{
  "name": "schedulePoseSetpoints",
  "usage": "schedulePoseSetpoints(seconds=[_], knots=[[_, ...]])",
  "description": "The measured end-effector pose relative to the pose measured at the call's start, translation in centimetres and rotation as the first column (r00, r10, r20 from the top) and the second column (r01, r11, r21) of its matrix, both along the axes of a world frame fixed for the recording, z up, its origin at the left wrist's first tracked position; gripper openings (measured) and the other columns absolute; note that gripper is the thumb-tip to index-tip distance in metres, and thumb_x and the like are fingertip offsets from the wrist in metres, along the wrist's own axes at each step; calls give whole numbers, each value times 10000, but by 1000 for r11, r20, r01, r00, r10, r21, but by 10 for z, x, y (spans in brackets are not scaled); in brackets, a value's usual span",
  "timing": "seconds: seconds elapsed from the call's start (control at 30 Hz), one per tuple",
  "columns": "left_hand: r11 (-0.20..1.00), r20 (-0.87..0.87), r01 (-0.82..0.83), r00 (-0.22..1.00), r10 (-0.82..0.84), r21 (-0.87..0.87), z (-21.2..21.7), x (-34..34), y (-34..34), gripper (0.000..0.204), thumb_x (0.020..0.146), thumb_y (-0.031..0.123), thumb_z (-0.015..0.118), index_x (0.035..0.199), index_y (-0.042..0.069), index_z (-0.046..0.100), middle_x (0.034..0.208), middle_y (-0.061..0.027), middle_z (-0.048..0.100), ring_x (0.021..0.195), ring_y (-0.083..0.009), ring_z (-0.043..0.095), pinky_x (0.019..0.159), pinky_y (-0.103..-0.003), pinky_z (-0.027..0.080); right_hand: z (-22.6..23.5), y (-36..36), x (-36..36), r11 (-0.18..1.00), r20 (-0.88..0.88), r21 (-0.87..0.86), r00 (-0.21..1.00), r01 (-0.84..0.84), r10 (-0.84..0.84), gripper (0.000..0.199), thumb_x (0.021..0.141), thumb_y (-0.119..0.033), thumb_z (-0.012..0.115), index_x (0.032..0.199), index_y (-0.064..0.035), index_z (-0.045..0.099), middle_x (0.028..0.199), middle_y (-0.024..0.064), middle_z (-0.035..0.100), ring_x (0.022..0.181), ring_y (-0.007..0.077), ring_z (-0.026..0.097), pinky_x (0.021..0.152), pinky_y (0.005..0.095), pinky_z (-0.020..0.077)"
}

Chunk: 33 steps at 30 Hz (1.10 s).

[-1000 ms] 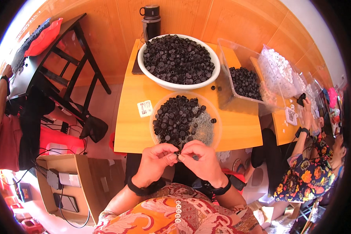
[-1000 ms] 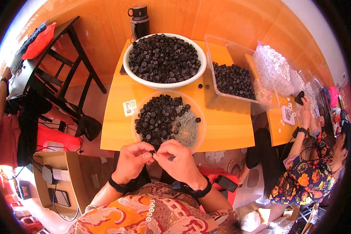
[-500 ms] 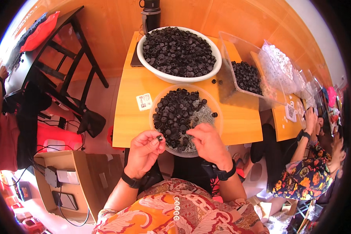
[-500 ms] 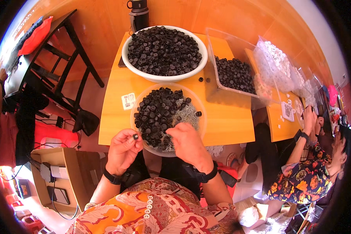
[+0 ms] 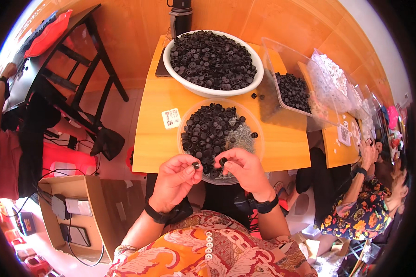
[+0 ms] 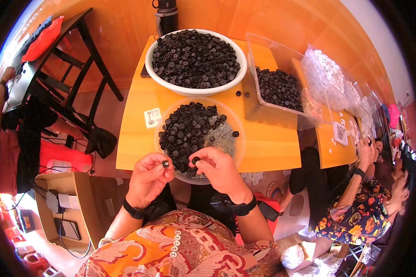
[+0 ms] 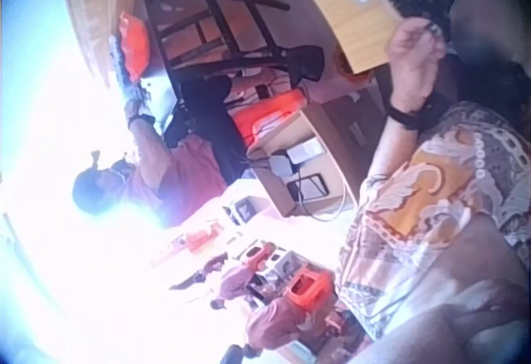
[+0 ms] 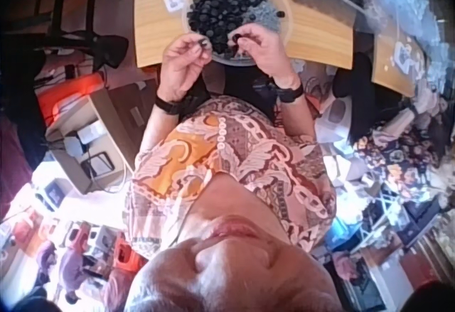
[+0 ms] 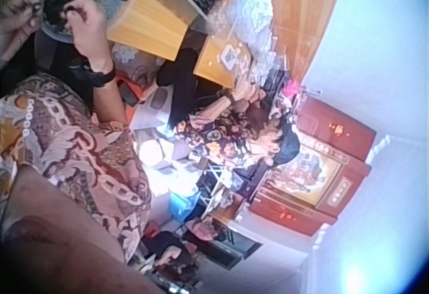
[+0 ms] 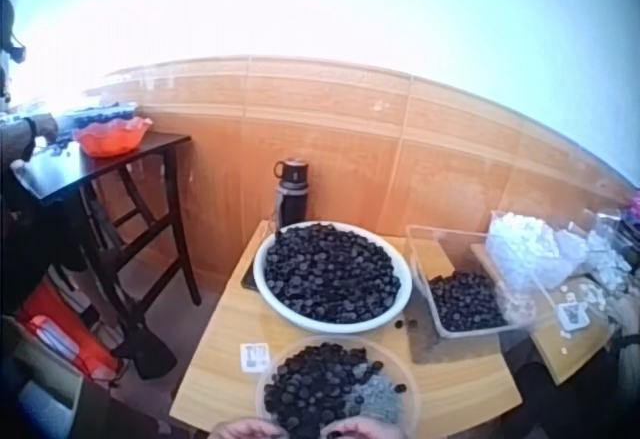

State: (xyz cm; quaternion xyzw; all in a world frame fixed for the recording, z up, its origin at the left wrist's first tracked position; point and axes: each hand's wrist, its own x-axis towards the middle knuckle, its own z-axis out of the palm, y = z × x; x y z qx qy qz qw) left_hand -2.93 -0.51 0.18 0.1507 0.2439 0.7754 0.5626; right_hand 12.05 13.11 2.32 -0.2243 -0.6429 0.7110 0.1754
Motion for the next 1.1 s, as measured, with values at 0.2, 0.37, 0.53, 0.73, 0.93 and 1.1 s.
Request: schedulePoseSetpoints(seconds=[0.2,0.37,0.53,0.73,0.93,1.1], knots=[[995,56,97,994,-98,17,8,12,7,164,829,55,590,972,-18,559,861,-110,586,707,-150,525,637,-273,421,2,-6,4,904,-197,-425,980,-49,-39,168,850,-10,536,1015,21,549,876,95,608,754,120,575,629,230,475],[994,69,112,991,-112,1,6,19,9,172,829,50,591,981,-22,558,851,-105,595,712,-157,539,660,-280,449,9,-26,6,990,-30,-84,993,109,-112,240,824,47,542,1061,25,566,907,80,593,756,117,570,637,214,478],[992,77,127,989,-127,4,5,20,8,178,828,46,592,989,-24,558,858,-107,606,721,-164,559,677,-281,465,19,-35,6,897,-67,405,984,180,-167,308,796,86,551,1092,7,579,922,92,578,739,129,567,671,218,475],[993,70,115,991,-114,-5,4,22,7,178,825,40,593,987,-25,561,865,-110,608,723,-160,562,673,-283,466,16,-34,8,870,-31,464,985,164,-169,278,766,63,588,1040,19,577,919,125,578,756,177,589,656,263,475],[997,-20,71,997,-71,5,3,22,8,171,830,43,590,986,-22,564,867,-112,602,725,-155,562,673,-268,465,21,-37,5,715,-19,684,983,145,-182,269,747,38,617,1011,23,569,920,137,582,752,223,597,658,301,481],[994,58,110,992,-111,22,1,23,5,189,838,8,571,1025,-15,555,902,-102,607,754,-153,577,685,-258,480,23,-36,6,784,-110,597,985,170,-129,265,728,60,635,984,26,576,895,135,582,738,217,597,637,275,483]])
